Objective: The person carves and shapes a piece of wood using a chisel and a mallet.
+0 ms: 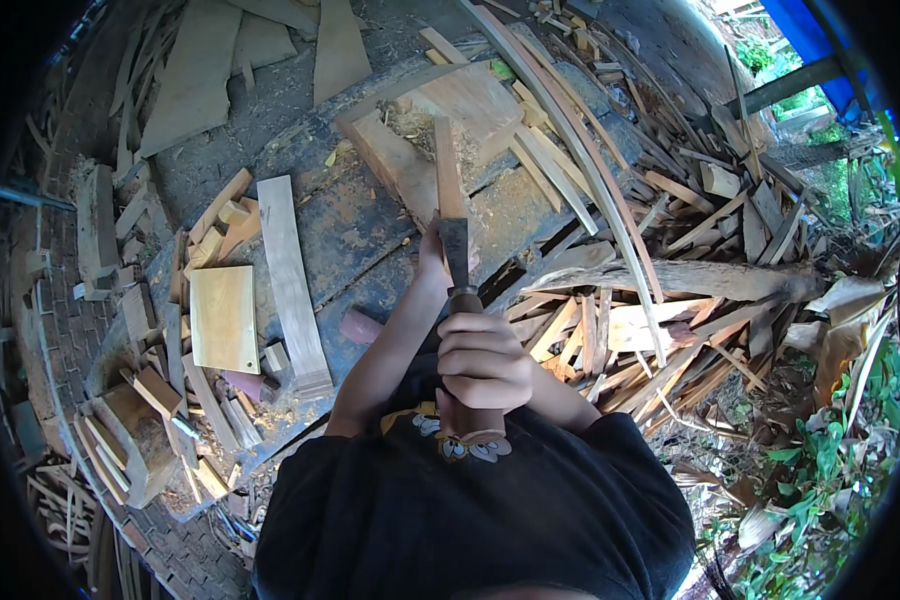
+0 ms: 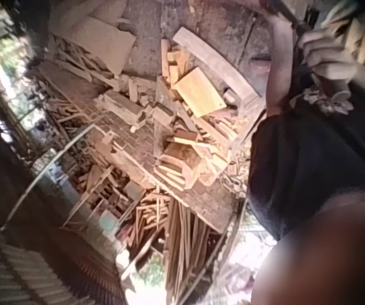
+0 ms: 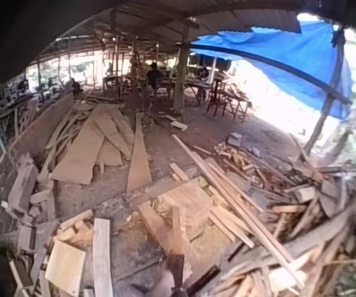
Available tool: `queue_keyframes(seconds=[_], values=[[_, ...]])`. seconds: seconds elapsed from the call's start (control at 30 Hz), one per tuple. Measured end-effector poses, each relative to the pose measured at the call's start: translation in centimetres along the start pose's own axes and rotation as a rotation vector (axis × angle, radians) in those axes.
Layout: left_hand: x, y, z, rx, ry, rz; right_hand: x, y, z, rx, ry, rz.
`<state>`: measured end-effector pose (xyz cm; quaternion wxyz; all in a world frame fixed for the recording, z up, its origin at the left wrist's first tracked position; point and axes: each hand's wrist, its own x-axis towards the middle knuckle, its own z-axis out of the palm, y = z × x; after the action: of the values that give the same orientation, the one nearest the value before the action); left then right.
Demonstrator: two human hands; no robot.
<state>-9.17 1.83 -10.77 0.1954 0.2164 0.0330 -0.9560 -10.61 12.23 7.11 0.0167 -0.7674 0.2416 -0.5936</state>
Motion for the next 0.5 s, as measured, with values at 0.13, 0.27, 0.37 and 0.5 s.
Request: queue_keyframes(seconds=[0.13,0.27,0.37,0.5], values=[[-0.4,0.5,-0.4,0.03,0.088,-0.046,0.3,-2.3,-0.2,0.072,0.101,0.045],[0.2,-0.1,-0.6,-0.033,-0.011,-0.032,0.0,-0.6,-1.0,0.037,-0.061,0.025],[-0.5,0.2,0.3,-0.051,-0.202,-0.034,0.1,-0.3,-0.5,0.034,-0.111,0.007],[-0.4,0.6,0.2,-0.041,0.057,0.003,0.5,-2.1,-1.2,0.09,0.044,0.022]])
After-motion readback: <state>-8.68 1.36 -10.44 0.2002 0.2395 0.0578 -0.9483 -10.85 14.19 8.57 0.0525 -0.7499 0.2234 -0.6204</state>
